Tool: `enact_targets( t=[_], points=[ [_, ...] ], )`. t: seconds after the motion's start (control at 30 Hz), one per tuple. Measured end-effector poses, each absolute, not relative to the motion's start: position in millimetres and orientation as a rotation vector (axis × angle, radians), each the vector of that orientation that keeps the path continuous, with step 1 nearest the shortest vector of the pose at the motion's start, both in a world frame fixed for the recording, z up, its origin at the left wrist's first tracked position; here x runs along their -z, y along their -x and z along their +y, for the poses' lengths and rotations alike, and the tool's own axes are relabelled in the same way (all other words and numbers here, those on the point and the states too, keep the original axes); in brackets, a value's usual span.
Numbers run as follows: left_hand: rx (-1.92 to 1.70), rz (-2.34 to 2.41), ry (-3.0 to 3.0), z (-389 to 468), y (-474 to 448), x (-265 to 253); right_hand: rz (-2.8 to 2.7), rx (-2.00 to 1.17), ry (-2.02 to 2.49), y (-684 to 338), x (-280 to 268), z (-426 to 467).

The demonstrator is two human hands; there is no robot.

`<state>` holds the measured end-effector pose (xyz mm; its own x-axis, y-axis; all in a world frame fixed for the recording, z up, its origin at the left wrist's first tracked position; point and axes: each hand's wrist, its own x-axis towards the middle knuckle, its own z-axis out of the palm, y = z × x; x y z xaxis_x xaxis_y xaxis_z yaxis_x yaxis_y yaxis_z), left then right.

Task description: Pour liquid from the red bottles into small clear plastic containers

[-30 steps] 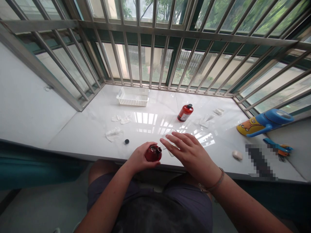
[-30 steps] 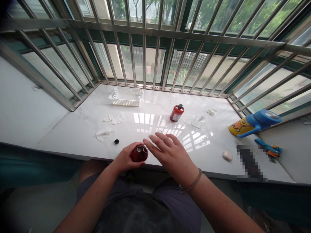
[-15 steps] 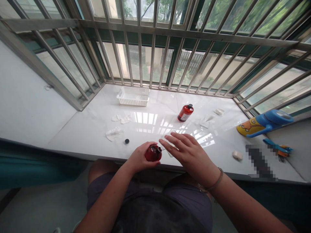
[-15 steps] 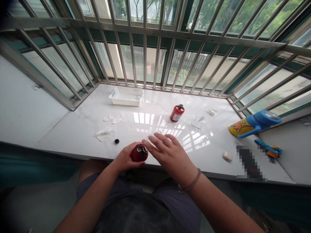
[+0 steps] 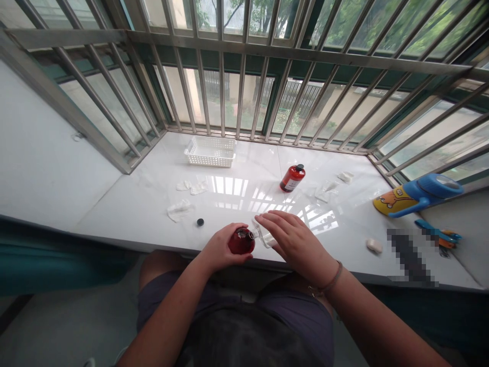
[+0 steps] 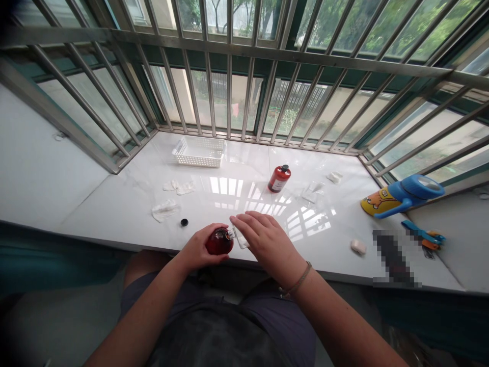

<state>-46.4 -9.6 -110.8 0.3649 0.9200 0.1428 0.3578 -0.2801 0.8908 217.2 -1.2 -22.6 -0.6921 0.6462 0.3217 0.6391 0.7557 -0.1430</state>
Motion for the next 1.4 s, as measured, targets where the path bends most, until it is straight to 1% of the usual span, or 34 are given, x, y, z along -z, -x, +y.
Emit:
enact_targets(
  t=[0.2,0.43,0.67,0.73,0.83,1.03,1.4],
  points=[
    [-0.863,1.127,-1.826,-8,47,110,-2.394,-0.310,0.991,-223,35,2],
    [-0.863,1.142,-1.798,-5,47,109,-2.171,-0.586,1.121,-238,56,4],
    [-0.871,1.163,-1.766,-5,48,108,-1.824,-1.013,1.091,-245,84,2],
    [-0.865,1.167,-1.778,-4,46,107,-1.737,-1.092,1.077,-244,88,0],
    [-0.855,1.167,-1.792,-3,44,107,-1.689,-1.115,1.089,-244,90,0],
    [-0.834,1.146,-1.845,5,39,105,-1.838,-1.109,1.133,-248,80,7],
    [-0.833,1.096,-1.876,12,33,105,-2.147,-0.810,1.095,-253,49,20]
  ],
)
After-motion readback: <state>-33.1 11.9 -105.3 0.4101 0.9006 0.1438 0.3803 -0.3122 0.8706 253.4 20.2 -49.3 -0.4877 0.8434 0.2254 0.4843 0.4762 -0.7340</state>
